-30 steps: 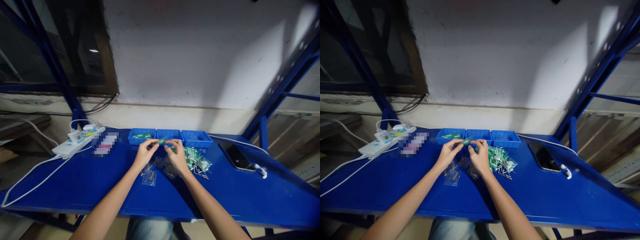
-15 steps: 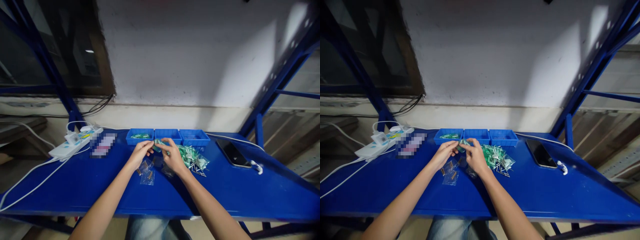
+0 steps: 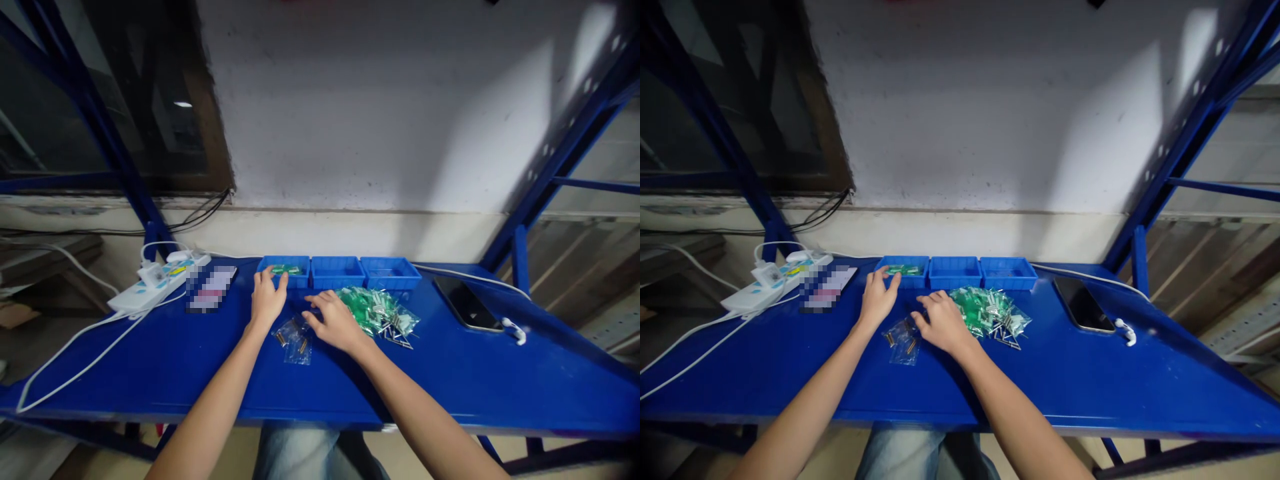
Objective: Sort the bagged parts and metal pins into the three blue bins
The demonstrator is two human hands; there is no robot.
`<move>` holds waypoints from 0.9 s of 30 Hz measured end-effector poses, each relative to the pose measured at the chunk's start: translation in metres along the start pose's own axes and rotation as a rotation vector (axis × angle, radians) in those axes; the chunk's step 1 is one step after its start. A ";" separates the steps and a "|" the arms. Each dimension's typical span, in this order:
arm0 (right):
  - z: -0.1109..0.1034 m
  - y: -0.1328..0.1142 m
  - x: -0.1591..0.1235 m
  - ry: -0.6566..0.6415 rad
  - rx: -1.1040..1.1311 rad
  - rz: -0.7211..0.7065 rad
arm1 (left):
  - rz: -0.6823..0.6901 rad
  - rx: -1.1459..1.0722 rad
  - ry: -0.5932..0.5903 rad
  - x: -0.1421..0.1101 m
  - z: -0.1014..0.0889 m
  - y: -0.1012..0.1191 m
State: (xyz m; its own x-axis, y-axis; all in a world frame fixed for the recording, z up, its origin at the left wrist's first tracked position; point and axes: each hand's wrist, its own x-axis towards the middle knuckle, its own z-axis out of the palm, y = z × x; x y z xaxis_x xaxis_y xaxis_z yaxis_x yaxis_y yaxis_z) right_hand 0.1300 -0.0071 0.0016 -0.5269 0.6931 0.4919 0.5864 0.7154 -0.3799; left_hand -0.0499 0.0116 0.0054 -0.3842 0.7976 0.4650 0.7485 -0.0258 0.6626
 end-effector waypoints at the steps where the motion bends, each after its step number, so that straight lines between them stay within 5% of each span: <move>1: 0.003 -0.004 -0.001 -0.027 -0.027 -0.021 | 0.022 -0.021 -0.009 -0.002 0.003 0.000; 6: 0.013 -0.014 -0.004 -0.124 -0.088 -0.062 | 0.139 -0.153 -0.081 -0.006 0.019 0.002; 13: 0.013 0.000 0.005 0.003 0.204 0.201 | 0.151 -0.221 -0.229 -0.011 0.022 0.003; 21: 0.005 -0.009 -0.004 -0.226 -0.153 0.108 | 0.153 -0.235 -0.173 -0.013 0.020 0.005; 27: 0.013 -0.012 -0.002 -0.170 -0.119 0.155 | 0.174 -0.206 -0.176 -0.017 0.027 0.003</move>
State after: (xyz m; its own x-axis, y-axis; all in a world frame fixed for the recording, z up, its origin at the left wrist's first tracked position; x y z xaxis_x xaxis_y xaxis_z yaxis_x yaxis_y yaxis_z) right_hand 0.1157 -0.0154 -0.0052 -0.5148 0.8060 0.2922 0.7314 0.5907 -0.3409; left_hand -0.0268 0.0142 -0.0165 -0.1471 0.8622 0.4847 0.6625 -0.2780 0.6955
